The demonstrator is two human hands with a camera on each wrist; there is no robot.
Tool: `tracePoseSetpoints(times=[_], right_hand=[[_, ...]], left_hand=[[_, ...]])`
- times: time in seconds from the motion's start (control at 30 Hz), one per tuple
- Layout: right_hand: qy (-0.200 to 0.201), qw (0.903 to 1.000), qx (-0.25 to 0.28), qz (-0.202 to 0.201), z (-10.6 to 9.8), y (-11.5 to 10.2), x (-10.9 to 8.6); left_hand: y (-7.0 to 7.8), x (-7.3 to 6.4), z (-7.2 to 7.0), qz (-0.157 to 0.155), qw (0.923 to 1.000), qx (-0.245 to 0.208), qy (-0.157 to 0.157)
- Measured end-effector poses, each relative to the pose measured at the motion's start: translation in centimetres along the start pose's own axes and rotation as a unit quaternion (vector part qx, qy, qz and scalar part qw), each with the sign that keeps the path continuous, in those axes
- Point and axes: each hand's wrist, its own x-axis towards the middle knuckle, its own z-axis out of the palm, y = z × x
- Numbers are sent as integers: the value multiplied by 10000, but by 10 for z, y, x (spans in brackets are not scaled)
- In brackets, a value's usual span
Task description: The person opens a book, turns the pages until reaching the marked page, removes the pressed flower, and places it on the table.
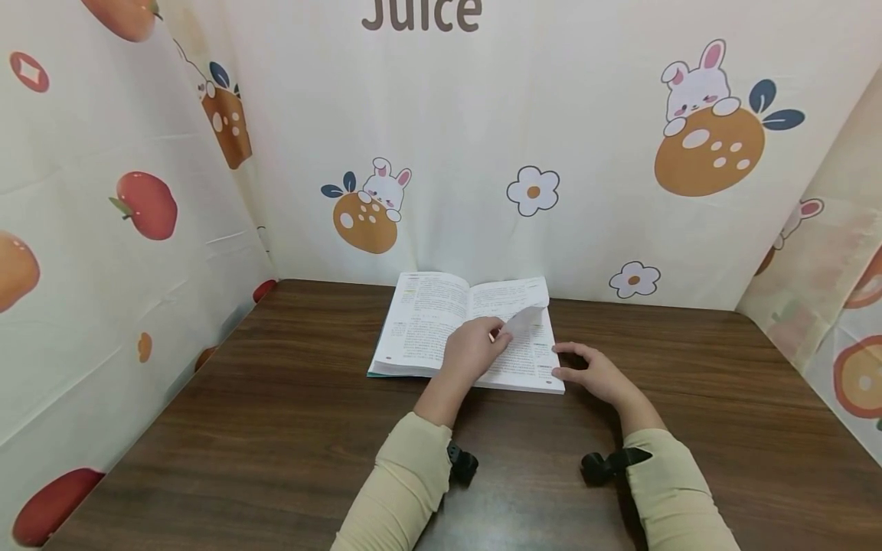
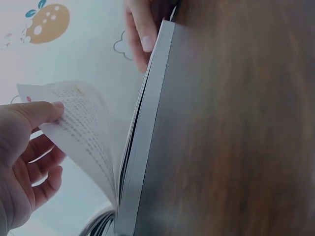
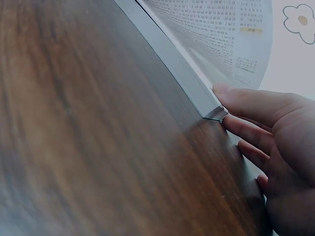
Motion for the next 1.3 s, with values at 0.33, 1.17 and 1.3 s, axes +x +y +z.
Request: tracePoseSetpoints(times=[0.33,1.17,1.3], right_hand=[[20,10000,18,-85,-1,0,0],[8,9999,61,-104,-1,0,0],[0,9999,81,-103,-1,-1,0]], left_hand=[[-15,5,-12,-501,9845,-1666,229],[-60,2,-71,-941,9603,-2567,562],[-69,-2,-82,-1065,9579,-2607,567]])
